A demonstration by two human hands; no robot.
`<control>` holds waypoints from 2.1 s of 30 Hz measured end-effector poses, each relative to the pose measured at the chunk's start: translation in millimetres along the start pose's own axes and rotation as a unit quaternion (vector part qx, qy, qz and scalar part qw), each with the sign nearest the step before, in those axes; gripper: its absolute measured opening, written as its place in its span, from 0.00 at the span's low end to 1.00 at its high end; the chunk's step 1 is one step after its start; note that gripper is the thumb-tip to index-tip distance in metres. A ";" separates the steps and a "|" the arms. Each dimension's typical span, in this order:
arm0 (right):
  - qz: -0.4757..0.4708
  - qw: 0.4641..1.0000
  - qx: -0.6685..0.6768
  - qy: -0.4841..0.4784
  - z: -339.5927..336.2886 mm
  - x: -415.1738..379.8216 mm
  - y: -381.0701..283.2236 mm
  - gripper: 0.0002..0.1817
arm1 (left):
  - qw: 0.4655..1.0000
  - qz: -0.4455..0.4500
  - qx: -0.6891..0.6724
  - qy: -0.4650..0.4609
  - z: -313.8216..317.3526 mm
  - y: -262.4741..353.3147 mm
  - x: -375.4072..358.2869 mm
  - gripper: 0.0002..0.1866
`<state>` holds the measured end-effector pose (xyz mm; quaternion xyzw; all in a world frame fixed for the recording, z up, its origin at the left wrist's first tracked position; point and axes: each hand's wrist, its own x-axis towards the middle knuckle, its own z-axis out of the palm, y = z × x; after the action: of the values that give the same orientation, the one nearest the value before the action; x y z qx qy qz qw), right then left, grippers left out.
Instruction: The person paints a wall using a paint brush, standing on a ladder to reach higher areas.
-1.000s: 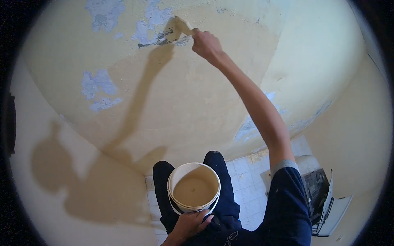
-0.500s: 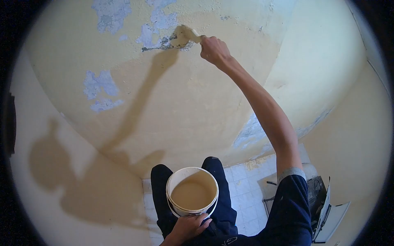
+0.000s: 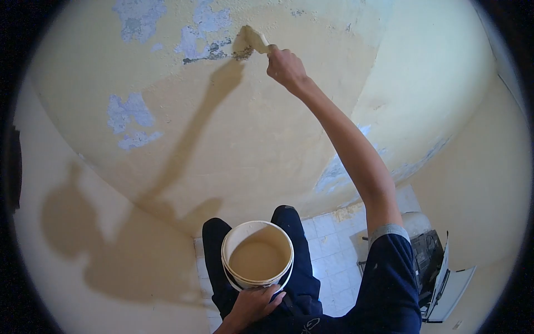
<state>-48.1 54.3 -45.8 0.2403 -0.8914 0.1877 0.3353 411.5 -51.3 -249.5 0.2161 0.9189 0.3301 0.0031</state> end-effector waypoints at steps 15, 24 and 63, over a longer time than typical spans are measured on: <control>-0.050 0.997 -0.049 0.024 1.3 0.2 -2.6 0.14 | 0.999 -0.029 0.013 -0.015 -3.0 3.1 0.1 0.12; -0.048 0.998 -0.011 0.043 6.0 -9.7 12.9 0.14 | 1.000 -0.003 0.017 0.005 1.1 -1.4 0.7 0.12; 0.134 0.966 0.205 0.080 -9.6 -9.6 -3.3 0.12 | 1.000 -0.002 0.016 -0.010 2.3 5.3 -6.2 0.12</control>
<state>-35.1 59.3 -45.1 0.1667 -0.8281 0.4285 0.3208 419.6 -48.7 -248.9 0.2177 0.9243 0.3134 0.0095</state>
